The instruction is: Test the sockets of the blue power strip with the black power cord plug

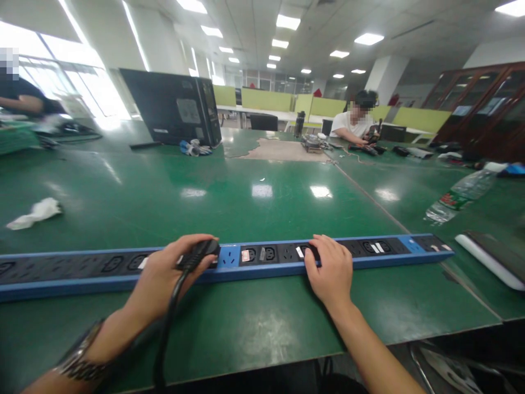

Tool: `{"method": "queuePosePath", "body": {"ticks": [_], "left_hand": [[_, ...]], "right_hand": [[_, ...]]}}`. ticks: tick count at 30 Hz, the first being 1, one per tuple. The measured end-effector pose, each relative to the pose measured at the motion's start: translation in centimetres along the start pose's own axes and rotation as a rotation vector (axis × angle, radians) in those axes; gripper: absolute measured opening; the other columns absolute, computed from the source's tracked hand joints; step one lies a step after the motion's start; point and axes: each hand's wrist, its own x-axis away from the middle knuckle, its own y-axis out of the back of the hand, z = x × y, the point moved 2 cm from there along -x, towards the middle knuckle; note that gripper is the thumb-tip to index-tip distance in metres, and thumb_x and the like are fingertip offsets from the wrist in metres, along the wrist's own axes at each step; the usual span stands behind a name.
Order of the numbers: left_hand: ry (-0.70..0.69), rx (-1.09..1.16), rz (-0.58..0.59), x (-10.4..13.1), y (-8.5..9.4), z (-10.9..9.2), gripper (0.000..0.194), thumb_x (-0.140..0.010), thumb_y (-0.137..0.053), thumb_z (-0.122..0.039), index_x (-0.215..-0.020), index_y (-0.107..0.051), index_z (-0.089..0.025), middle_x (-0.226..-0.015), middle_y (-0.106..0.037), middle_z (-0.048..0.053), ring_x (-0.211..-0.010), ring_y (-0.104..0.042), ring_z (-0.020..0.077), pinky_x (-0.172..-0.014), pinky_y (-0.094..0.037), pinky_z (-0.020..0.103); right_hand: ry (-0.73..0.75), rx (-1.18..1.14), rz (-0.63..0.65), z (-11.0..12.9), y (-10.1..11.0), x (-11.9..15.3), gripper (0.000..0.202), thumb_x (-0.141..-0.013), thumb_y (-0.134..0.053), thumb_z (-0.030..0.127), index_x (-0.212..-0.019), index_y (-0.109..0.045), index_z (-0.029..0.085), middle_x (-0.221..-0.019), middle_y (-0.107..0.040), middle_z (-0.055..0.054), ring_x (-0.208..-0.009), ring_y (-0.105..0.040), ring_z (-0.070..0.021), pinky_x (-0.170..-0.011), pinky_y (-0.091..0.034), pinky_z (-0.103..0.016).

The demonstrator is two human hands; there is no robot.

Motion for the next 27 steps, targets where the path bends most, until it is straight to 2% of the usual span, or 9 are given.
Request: {"method": "queuePosePath", "body": {"ticks": [3, 6, 13, 18, 23, 27], "left_hand": [[-0.012, -0.017, 0.071, -1.2, -2.1, -0.9, 0.028, -0.087, -0.060, -0.043, -0.104, -0.066, -0.021, -0.097, -0.074, 0.006, -0.088, -0.069, 0.0233, -0.081, -0.054, 0.037], [0.003, -0.046, 0.065, -1.2, -2.9, -0.8, 0.029, -0.087, -0.060, -0.043, -0.104, -0.066, -0.021, -0.095, -0.074, 0.006, -0.085, -0.068, 0.0230, -0.079, -0.053, 0.037], [-0.116, -0.012, 0.036, -0.3, -2.9, -0.3, 0.033, -0.084, -0.067, -0.042, -0.108, -0.067, -0.020, -0.100, -0.074, 0.008, -0.091, -0.068, 0.0237, -0.081, -0.052, 0.038], [-0.096, -0.050, 0.052, -0.6, -3.0, -0.5, 0.035, -0.082, -0.070, -0.042, -0.109, -0.069, -0.020, -0.099, -0.074, 0.007, -0.089, -0.068, 0.0242, -0.079, -0.052, 0.038], [-0.024, -0.040, 0.140, -1.5, -3.0, -1.1, 0.030, -0.079, -0.073, -0.035, -0.106, -0.070, -0.024, -0.102, -0.075, 0.004, -0.092, -0.069, 0.0243, -0.081, -0.053, 0.038], [0.008, -0.014, 0.110, -1.0, -2.7, -0.7, 0.029, -0.080, -0.071, -0.038, -0.104, -0.069, -0.022, -0.097, -0.075, 0.006, -0.091, -0.069, 0.0245, -0.080, -0.054, 0.038]], "right_hand": [[0.005, -0.004, -0.006, 0.0, 0.0, 0.0, 0.023, -0.090, -0.049, 0.033, -0.099, -0.066, 0.020, -0.111, -0.072, -0.007, -0.110, -0.062, -0.0238, -0.094, -0.039, -0.038], [0.003, -0.001, -0.010, 0.0, -0.1, 0.0, 0.023, -0.090, -0.050, 0.033, -0.099, -0.066, 0.021, -0.111, -0.072, -0.007, -0.110, -0.062, -0.0241, -0.095, -0.039, -0.039], [-0.009, -0.006, -0.002, 0.0, 0.0, 0.0, 0.022, -0.090, -0.050, 0.033, -0.099, -0.066, 0.021, -0.112, -0.072, -0.006, -0.110, -0.062, -0.0239, -0.094, -0.039, -0.039], [-0.015, -0.006, -0.004, 0.1, 0.0, 0.0, 0.023, -0.089, -0.050, 0.033, -0.099, -0.066, 0.021, -0.112, -0.072, -0.006, -0.111, -0.062, -0.0235, -0.094, -0.039, -0.039], [-0.013, -0.009, -0.011, 0.2, 0.0, 0.0, 0.022, -0.089, -0.050, 0.032, -0.099, -0.066, 0.020, -0.111, -0.072, -0.006, -0.110, -0.062, -0.0231, -0.095, -0.039, -0.038], [-0.017, -0.016, -0.008, 0.1, 0.0, 0.0, 0.023, -0.089, -0.050, 0.033, -0.098, -0.067, 0.021, -0.111, -0.072, -0.006, -0.110, -0.063, -0.0234, -0.093, -0.039, -0.039]]}}
